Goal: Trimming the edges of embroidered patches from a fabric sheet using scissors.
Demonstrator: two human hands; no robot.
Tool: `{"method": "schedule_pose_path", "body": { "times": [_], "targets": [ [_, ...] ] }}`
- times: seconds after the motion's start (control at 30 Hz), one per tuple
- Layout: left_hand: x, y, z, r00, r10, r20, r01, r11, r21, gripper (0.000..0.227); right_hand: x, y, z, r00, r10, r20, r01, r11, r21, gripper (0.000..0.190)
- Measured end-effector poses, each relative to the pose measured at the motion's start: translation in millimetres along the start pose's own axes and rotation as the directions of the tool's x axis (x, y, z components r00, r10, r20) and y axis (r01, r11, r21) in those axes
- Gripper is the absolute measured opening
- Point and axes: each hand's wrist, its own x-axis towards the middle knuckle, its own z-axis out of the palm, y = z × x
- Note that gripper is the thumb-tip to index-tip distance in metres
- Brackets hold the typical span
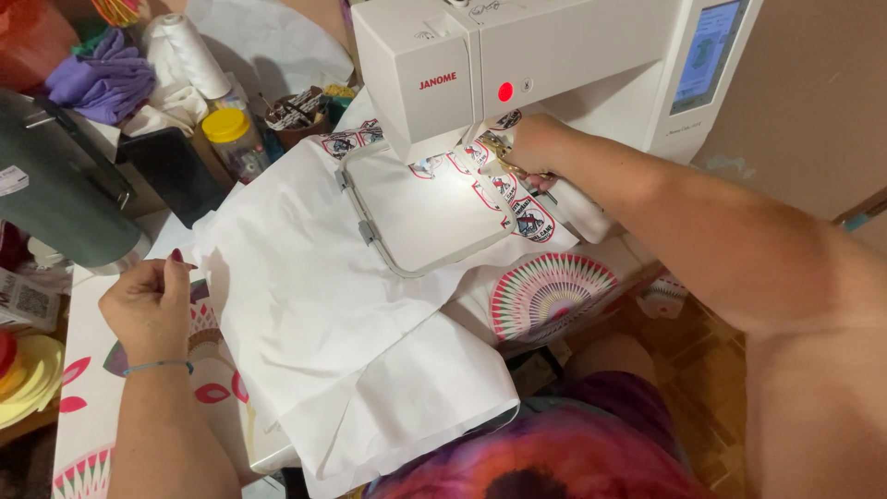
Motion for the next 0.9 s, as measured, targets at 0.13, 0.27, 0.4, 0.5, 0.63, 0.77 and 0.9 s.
{"method": "schedule_pose_path", "body": {
  "times": [0.13, 0.27, 0.4, 0.5, 0.63, 0.77, 0.9],
  "targets": [
    [2, -7, 2, 0.997, 0.072, -0.016, -0.072, 0.997, 0.015, 0.024, -13, -6, -4, 1.000, -0.011, 0.030, 0.010, 0.999, 0.035, 0.024],
    [1, -1, 0, 0.998, 0.060, -0.013, -0.060, 0.998, -0.011, 0.028, -22, -3, -7, 0.999, 0.028, 0.038, -0.033, 0.991, 0.133, 0.016],
    [0, -6, 0, 0.999, 0.030, -0.030, -0.030, 1.000, -0.003, 0.025, -46, 22, -24, 0.995, 0.007, 0.101, -0.023, 0.987, 0.158, 0.020],
    [3, -4, -2, 0.999, 0.025, -0.034, -0.026, 0.999, -0.019, 0.026, -109, 42, -49, 0.995, -0.054, 0.086, 0.048, 0.997, 0.067, 0.038],
    [3, -13, 1, 0.988, 0.110, -0.107, -0.119, 0.990, -0.079, 0.023, -199, 95, -76, 0.994, 0.049, 0.097, -0.049, 0.999, -0.003, 0.042],
    [-15, 55, -4, 0.922, 0.315, -0.223, -0.333, 0.942, -0.049, 0.027, -173, 296, -48, 0.982, 0.037, 0.183, -0.071, 0.980, 0.188, 0.023],
    [-49, 202, 21, 0.750, 0.652, 0.108, -0.648, 0.758, -0.073, 0.023, -150, 532, 32, 0.869, -0.272, 0.413, -0.162, 0.632, 0.758, 0.070]
  ]
}}
